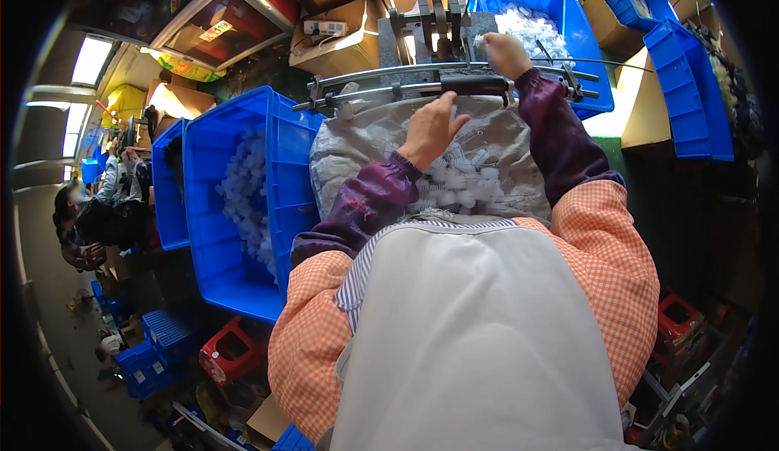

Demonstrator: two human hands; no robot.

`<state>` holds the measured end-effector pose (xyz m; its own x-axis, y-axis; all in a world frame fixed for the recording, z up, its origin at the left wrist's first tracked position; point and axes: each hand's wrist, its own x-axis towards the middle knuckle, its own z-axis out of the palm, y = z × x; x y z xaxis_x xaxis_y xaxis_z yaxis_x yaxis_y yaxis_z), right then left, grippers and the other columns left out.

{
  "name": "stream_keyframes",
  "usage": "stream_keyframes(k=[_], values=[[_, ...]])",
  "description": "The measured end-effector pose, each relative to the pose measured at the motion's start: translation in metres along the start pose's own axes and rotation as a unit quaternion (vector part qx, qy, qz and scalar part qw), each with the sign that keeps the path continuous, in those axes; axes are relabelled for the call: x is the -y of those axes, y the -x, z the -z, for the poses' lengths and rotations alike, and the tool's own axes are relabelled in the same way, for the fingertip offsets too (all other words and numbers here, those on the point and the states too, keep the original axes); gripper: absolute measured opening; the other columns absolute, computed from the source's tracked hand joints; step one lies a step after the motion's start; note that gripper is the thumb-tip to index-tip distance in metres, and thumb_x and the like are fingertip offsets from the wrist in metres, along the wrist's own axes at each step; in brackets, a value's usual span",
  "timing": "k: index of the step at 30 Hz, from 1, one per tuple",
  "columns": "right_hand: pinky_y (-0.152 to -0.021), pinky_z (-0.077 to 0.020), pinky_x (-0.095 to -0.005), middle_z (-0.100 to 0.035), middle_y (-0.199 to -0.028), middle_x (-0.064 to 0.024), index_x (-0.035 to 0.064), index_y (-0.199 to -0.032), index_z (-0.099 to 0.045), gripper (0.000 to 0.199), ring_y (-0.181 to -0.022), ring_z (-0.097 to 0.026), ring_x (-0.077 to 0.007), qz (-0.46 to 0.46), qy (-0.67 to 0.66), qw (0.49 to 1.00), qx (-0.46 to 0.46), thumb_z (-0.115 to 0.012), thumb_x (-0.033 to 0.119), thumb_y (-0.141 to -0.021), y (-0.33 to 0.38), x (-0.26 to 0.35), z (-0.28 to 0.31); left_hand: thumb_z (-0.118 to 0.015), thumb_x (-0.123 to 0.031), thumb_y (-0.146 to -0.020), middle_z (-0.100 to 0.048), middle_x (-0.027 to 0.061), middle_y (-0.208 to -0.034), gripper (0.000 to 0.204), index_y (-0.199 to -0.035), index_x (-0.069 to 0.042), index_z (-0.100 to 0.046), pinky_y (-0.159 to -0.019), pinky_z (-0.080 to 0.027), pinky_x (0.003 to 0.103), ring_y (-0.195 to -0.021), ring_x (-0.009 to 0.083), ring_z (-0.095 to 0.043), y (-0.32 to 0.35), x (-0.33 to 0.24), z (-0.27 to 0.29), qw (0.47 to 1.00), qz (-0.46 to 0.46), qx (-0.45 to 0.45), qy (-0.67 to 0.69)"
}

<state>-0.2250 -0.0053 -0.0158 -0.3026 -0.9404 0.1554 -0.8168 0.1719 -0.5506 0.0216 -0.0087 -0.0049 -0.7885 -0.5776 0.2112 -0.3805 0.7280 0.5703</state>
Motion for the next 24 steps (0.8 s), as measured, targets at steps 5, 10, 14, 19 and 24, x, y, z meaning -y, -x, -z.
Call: stream_keyframes(k=[5, 10, 14, 19, 24], values=[[-0.082, -0.0434, -0.0382, -0.059, -0.097, -0.0061, 0.0125, -0.098, -0.062, 0.020, -0.098, -0.052, -0.0286, -0.002, 0.205, 0.974, -0.097, -0.051, 0.019, -0.083, -0.032, -0.013, -0.036, -0.063, -0.022, -0.072, -0.060, 0.0103, -0.092, 0.027, -0.093, -0.006, -0.061, -0.074, -0.044, 0.040, -0.090, 0.0281, -0.056, 0.028, 0.021, -0.024, 0.956, -0.020, 0.190, -0.222], [-0.084, -0.0417, -0.0389, -0.057, -0.097, -0.0029, 0.0158, -0.094, -0.061, 0.017, -0.101, -0.049, -0.0235, -0.021, 0.239, 0.968, -0.078, -0.052, 0.017, -0.080, -0.042, -0.014, -0.051, -0.055, -0.015, -0.072, -0.060, 0.0093, -0.090, 0.018, -0.087, -0.009, -0.063, -0.068, -0.043, 0.038, -0.089, 0.0275, -0.056, 0.030, 0.027, -0.031, 0.959, -0.030, 0.173, -0.221], [-0.085, -0.0400, -0.0387, -0.057, -0.097, -0.0027, 0.0156, -0.095, -0.060, 0.018, -0.100, -0.049, -0.0240, -0.001, 0.217, 0.972, -0.090, -0.051, 0.018, -0.080, -0.044, -0.020, -0.053, -0.056, -0.014, -0.071, -0.061, 0.0082, -0.089, 0.018, -0.087, -0.009, -0.061, -0.070, -0.042, 0.038, -0.087, 0.0268, -0.057, 0.031, 0.024, -0.030, 0.961, -0.049, 0.156, -0.222], [-0.085, -0.0370, -0.0392, -0.058, -0.098, -0.0028, 0.0160, -0.096, -0.059, 0.018, -0.101, -0.049, -0.0241, -0.008, 0.234, 0.969, -0.082, -0.050, 0.021, -0.081, -0.045, -0.022, -0.055, -0.058, -0.015, -0.069, -0.060, 0.0059, -0.087, 0.017, -0.086, -0.011, -0.057, -0.070, -0.041, 0.038, -0.085, 0.0253, -0.057, 0.030, 0.023, -0.031, 0.980, -0.041, 0.103, -0.165], [-0.085, -0.0366, -0.0391, -0.058, -0.099, -0.0026, 0.0162, -0.096, -0.059, 0.019, -0.102, -0.049, -0.0240, -0.032, 0.230, 0.969, -0.084, -0.048, 0.025, -0.084, -0.044, -0.018, -0.053, -0.057, -0.016, -0.073, -0.058, 0.0051, -0.087, 0.021, -0.093, -0.011, -0.054, -0.069, -0.039, 0.037, -0.083, 0.0238, -0.056, 0.027, 0.018, -0.021, 0.993, -0.037, 0.052, -0.100]])
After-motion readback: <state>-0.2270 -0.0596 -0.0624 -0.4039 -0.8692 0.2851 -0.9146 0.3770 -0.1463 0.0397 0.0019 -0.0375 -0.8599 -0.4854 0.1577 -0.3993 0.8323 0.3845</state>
